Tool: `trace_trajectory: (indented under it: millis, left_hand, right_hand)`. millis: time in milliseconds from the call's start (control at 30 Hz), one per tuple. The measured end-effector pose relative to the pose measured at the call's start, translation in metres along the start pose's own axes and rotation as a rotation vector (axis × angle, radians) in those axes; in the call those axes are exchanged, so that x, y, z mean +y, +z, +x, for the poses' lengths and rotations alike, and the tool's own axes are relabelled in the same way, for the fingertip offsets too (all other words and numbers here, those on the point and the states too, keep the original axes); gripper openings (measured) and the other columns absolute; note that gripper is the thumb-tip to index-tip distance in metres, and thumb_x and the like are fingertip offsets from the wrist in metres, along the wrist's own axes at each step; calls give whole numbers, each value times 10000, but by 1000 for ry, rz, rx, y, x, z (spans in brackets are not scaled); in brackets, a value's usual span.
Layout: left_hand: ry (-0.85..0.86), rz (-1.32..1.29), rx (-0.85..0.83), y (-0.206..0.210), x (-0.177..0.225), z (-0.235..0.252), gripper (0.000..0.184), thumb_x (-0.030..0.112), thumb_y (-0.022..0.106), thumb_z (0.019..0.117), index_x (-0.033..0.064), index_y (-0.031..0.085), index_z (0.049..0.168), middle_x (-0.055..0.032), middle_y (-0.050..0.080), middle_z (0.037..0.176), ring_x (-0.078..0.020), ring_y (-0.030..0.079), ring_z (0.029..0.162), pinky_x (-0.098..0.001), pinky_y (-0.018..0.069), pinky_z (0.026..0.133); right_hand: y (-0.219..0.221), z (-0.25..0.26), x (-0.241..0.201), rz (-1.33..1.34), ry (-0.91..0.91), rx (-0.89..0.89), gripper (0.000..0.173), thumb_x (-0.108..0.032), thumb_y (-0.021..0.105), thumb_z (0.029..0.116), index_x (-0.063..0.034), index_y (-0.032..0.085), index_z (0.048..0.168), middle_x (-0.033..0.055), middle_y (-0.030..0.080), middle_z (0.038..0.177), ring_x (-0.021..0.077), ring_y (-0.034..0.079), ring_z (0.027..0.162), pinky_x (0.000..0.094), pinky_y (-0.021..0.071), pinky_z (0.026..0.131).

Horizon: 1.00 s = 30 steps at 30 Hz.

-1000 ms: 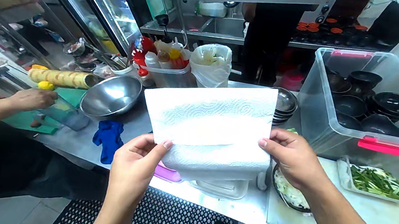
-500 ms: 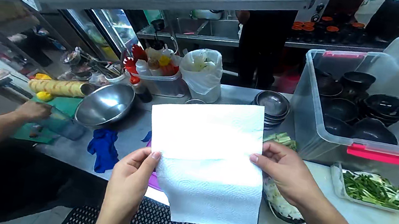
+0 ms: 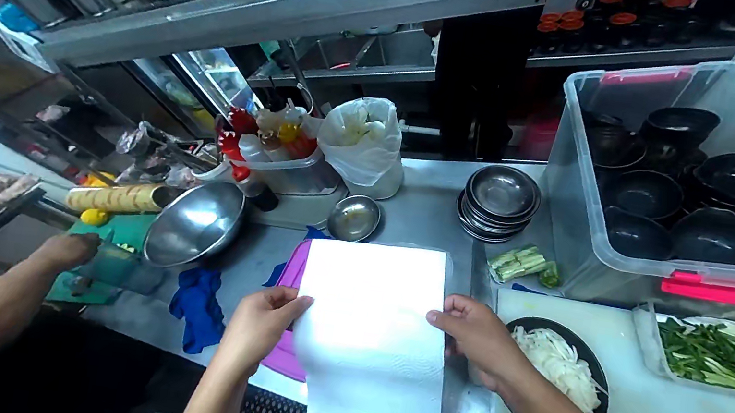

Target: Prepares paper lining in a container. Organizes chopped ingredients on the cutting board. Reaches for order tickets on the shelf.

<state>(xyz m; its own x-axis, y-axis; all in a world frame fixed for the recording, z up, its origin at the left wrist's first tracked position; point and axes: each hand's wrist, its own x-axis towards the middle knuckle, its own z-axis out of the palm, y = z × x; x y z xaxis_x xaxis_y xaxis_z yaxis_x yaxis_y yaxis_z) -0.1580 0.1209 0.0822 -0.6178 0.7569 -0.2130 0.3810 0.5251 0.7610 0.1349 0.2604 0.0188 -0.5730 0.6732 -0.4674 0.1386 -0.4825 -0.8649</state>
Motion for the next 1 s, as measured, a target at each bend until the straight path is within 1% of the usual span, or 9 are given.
trace_trajectory:
  millis: [100,200,333,467,533,633,800,900,1000]
  left_hand:
    - [-4,45,-125,24,-10,55,176,194,709,974,23,728,937,-90,719,794,-186,689,682,-389,599,672]
    - [46,174,-188,62,-41,101,221,265,715,964,46,740,955,-93,716,818,-211,684,724,-458,582,717]
    - [162,409,-132,94,-57,111,249,310,646,995,96,734,1086,-66,739,929,-229,712,869,-511,580,833]
    - [476,575,61,116,-75,101,208,249,649,972,120,763,1090,-83,738,897,-280,704,890,-500,568,831]
    - [607,599,126,124,-80,104,242,199,665,946,128,752,1159,-91,734,872,-313,689,859,-505,556,805]
    - [726,653,178,132,-87,111,309,159,634,940,174,726,1235,-46,724,814,-288,663,833,-468,515,750]
    - [716,908,-21,135,-75,113,187,94,571,949,142,743,1002,-30,730,896,-277,646,1023,-475,465,896]
    - [645,1106,-234,143,-58,113,219,70,540,949,106,705,1088,-60,728,1011,-292,608,1142,-479,437,976]
    - [665,1168,-319,156,-57,115,229,44,512,962,70,693,1100,-85,726,1052,-300,597,1177,-480,419,1021]
  right_hand:
    - [-4,34,1,-178,10,134,198,-207,701,980,-25,638,1023,95,671,833,165,634,660,327,549,610]
    - [-7,68,20,-457,47,273,238,-245,714,960,-23,653,1019,126,655,879,236,625,795,459,532,740]
    - [8,81,25,-755,113,396,243,-278,645,964,-90,665,1117,106,679,948,281,666,904,536,546,819]
    - [41,76,21,-1029,180,507,387,-269,612,997,-150,540,1358,126,718,1048,332,703,1013,549,567,863]
    - [53,81,25,-1201,173,560,432,-258,603,1000,-171,499,1410,121,722,1023,329,700,1035,511,564,875]
    - [60,90,38,-1399,10,591,318,-144,583,985,-161,622,1300,76,736,951,304,665,1077,482,501,999]
    - [66,107,43,-1581,2,489,261,-77,585,958,-140,689,1189,80,727,979,309,629,1121,486,467,1019]
    - [70,116,43,-1652,59,438,254,-86,582,960,-134,682,1188,65,729,993,298,617,1155,474,441,1047]
    - [72,123,46,-1715,91,386,238,-83,585,957,-117,689,1169,65,730,1003,293,615,1160,462,431,1056]
